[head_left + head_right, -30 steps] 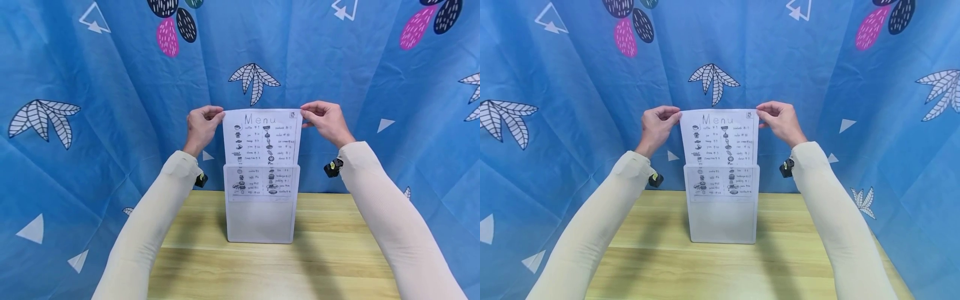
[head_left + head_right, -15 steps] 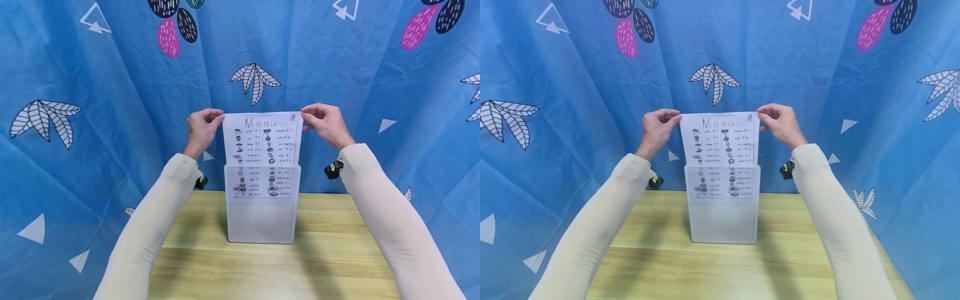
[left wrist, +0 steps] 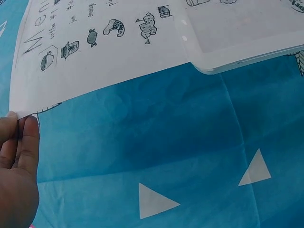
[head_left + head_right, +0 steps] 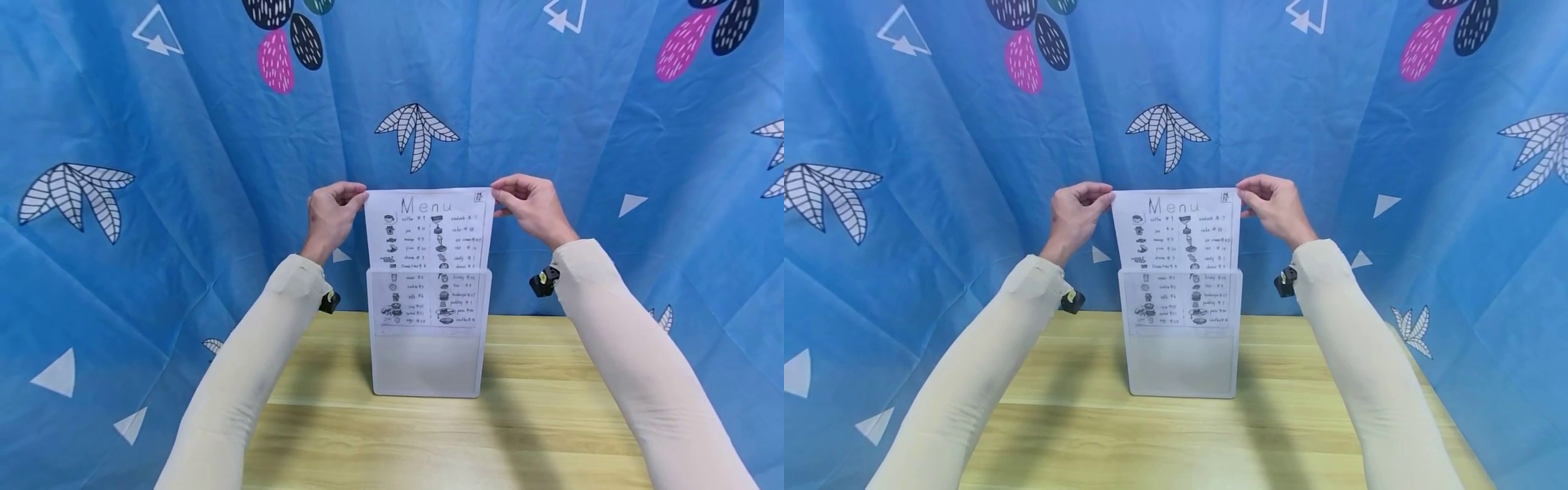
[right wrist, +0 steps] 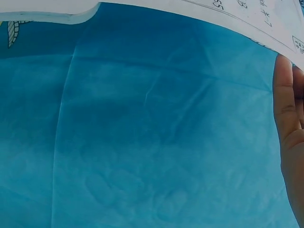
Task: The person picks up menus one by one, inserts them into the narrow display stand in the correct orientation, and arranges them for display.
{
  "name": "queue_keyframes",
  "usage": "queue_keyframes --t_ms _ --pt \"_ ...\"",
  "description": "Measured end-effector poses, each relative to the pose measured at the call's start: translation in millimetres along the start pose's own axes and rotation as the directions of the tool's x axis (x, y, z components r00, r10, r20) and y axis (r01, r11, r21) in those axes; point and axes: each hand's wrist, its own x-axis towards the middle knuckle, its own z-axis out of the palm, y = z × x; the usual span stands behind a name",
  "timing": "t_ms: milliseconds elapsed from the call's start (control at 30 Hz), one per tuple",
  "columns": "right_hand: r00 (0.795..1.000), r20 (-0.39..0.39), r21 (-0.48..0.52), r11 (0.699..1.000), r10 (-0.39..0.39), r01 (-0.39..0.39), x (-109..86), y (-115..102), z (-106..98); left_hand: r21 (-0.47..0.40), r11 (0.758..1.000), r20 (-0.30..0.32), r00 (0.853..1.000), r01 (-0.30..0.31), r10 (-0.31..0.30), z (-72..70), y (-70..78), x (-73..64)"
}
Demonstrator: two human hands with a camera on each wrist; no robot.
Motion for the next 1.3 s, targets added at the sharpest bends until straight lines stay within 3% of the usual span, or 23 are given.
queue_keyframes --t_ms 1300 --pt "0.999 0.029 -0.006 1.0 0.019 -0.019 -14.8 10.9 9.9 -0.003 1.0 0.022 0.999 -0.03 0.03 2.3 -17.1 -16.0"
